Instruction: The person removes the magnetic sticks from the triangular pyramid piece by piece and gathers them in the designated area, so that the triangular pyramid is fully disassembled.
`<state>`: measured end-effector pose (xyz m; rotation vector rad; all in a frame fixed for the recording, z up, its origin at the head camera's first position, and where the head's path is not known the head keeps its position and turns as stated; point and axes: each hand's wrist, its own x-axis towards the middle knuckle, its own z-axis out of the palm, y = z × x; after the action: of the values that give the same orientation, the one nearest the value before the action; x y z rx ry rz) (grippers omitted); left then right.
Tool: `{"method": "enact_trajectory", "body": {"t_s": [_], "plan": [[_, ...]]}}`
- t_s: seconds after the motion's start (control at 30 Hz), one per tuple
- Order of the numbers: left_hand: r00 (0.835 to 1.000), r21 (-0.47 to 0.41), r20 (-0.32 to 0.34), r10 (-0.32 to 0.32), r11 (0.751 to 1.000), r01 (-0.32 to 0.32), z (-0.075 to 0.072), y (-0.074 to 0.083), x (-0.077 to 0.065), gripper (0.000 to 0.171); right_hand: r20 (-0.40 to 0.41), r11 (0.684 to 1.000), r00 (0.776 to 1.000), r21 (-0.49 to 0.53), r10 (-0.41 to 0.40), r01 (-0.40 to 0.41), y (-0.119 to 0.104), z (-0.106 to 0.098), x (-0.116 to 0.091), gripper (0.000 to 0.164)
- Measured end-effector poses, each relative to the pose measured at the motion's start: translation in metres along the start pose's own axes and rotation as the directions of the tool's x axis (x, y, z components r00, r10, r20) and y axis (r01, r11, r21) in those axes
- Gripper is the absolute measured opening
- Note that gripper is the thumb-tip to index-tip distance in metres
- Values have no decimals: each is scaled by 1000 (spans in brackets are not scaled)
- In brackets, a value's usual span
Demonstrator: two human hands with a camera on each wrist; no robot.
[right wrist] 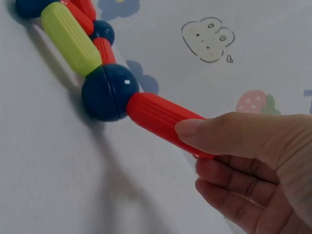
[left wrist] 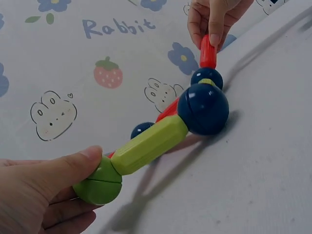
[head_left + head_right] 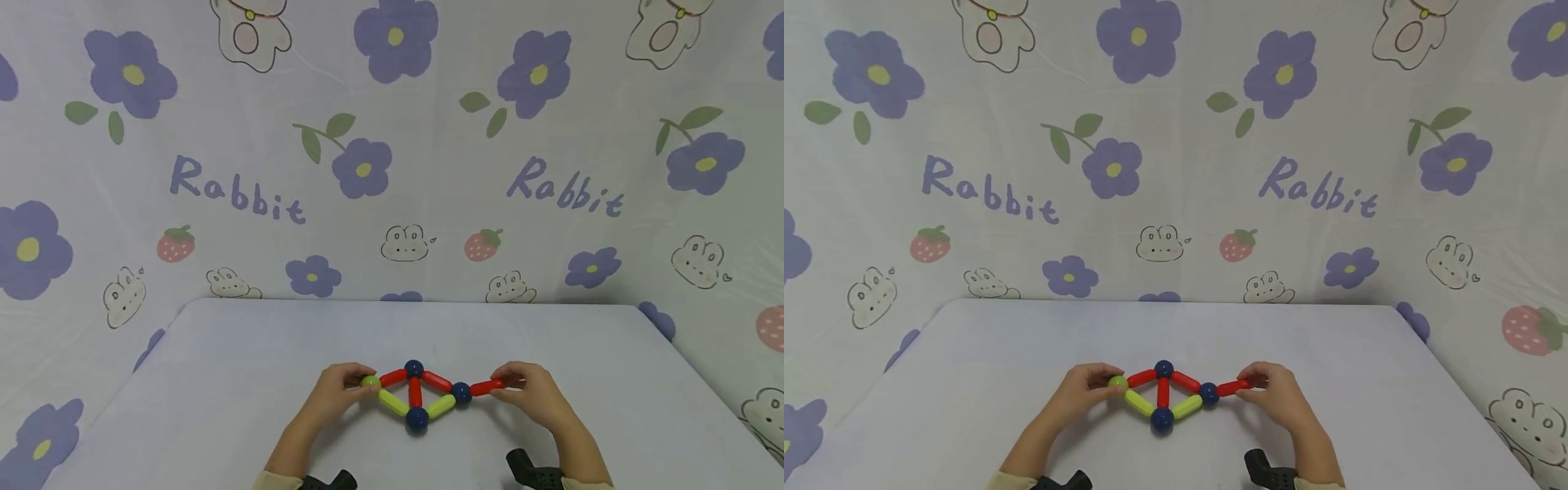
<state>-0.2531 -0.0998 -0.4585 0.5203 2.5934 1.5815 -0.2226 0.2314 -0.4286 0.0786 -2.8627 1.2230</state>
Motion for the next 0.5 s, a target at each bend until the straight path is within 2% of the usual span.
{"method": "enact_trajectory", "body": {"t_s": [0.27,0.5], "plan": [[997,-12,81,-4,1000,5,3,-12,0,31,20,1000,1000,-5,22,-22,19,1,3,19],[995,-40,93,25,999,-22,5,-11,-2,32,39,998,998,-9,57,-57,31,6,4,23]]}}
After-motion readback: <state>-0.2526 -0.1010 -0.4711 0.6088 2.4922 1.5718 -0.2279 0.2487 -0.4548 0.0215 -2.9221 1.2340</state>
